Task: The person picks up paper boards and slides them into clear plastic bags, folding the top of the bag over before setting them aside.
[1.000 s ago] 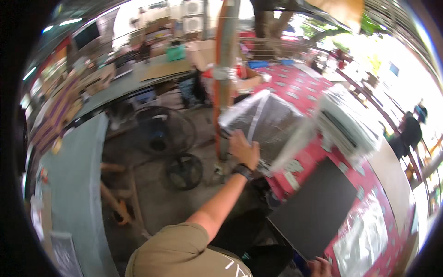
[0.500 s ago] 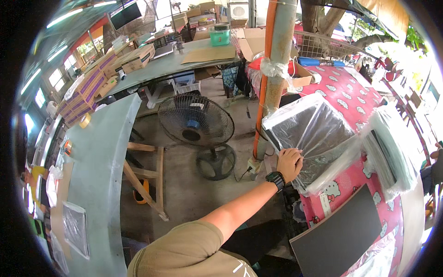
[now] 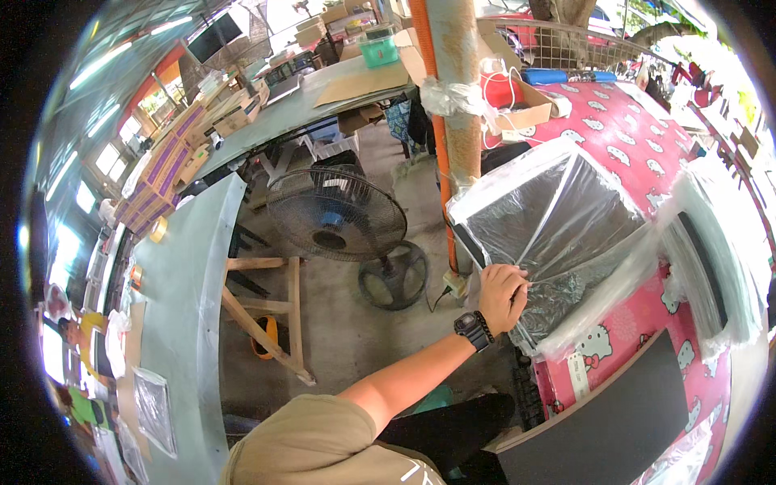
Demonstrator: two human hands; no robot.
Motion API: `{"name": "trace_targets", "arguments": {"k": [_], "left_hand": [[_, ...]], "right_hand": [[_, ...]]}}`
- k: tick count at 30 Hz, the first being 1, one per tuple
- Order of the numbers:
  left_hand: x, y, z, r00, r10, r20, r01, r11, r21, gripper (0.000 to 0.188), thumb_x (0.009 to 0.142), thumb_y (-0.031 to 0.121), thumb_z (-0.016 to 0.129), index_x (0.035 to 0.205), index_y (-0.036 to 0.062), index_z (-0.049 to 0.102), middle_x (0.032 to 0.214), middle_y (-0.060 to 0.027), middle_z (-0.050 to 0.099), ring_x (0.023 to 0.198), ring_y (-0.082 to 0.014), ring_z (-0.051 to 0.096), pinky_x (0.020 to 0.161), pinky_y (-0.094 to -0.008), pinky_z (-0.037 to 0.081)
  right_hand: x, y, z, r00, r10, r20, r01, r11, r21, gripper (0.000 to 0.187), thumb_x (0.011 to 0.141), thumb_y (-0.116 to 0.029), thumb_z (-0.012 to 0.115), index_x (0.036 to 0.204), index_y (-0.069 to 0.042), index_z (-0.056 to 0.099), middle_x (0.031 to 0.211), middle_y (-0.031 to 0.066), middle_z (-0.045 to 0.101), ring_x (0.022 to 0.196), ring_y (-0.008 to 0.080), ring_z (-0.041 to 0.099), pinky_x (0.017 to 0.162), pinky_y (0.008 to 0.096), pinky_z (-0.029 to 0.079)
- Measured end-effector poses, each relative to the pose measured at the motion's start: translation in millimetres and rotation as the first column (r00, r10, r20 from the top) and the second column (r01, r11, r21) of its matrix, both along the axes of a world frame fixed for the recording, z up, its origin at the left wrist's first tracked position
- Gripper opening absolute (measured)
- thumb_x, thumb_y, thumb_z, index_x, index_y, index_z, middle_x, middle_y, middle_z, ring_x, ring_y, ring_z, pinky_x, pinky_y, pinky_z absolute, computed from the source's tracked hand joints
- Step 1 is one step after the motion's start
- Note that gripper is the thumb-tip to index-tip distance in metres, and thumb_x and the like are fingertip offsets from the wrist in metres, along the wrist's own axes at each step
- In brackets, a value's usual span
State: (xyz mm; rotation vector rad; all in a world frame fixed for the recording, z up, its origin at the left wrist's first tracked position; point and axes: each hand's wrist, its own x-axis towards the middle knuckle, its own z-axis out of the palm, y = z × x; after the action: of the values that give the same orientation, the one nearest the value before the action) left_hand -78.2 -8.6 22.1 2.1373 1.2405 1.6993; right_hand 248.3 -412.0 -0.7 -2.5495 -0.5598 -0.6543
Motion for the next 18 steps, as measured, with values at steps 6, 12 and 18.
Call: {"name": "trace_targets", "arguments": {"k": [6,12,18], "left_hand": [[4,3,-2,0.999,0.023,-0.036,-0.023,1.0,0.002,0.003,0.071,0.008,0.049,0.072,0.0057,0.051,0.081,-0.0085,0.052,0.083,-0.0264,0.048,0.075,-0.0379,0.031],[-5,-1,-1,0.997,0.04,-0.066,-0.039,0.999,0.019,0.008,0.068,0.01,0.052,0.073,0.0047,0.047,0.081,-0.0095,0.051,0.081,-0.0284,0.046,0.073,-0.0393,0.032],[14,2,15,0.968,0.019,-0.251,-0.021,1.0,-0.007,0.008,0.066,0.012,0.051,0.064,0.0043,0.049,0.072,-0.0133,0.05,0.072,-0.0319,0.048,0.063,-0.0423,0.036]], "right_hand": [[9,-20,-15,0.995,0.024,-0.096,-0.025,1.0,-0.01,0.023,0.078,-0.025,0.055,0.078,-0.003,0.061,0.075,0.0132,0.059,0.065,0.0247,0.055,0.057,0.0338,0.046],[-10,-3,14,0.994,0.033,-0.104,-0.025,0.996,0.084,0.022,0.079,-0.025,0.055,0.078,-0.004,0.061,0.077,0.0124,0.058,0.065,0.0235,0.055,0.057,0.0334,0.046],[37,-48,-38,0.996,0.032,-0.087,-0.008,0.966,0.26,0.022,0.081,-0.021,0.05,0.091,-0.002,0.055,0.086,0.012,0.058,0.075,0.0227,0.056,0.064,0.0311,0.046]]}}
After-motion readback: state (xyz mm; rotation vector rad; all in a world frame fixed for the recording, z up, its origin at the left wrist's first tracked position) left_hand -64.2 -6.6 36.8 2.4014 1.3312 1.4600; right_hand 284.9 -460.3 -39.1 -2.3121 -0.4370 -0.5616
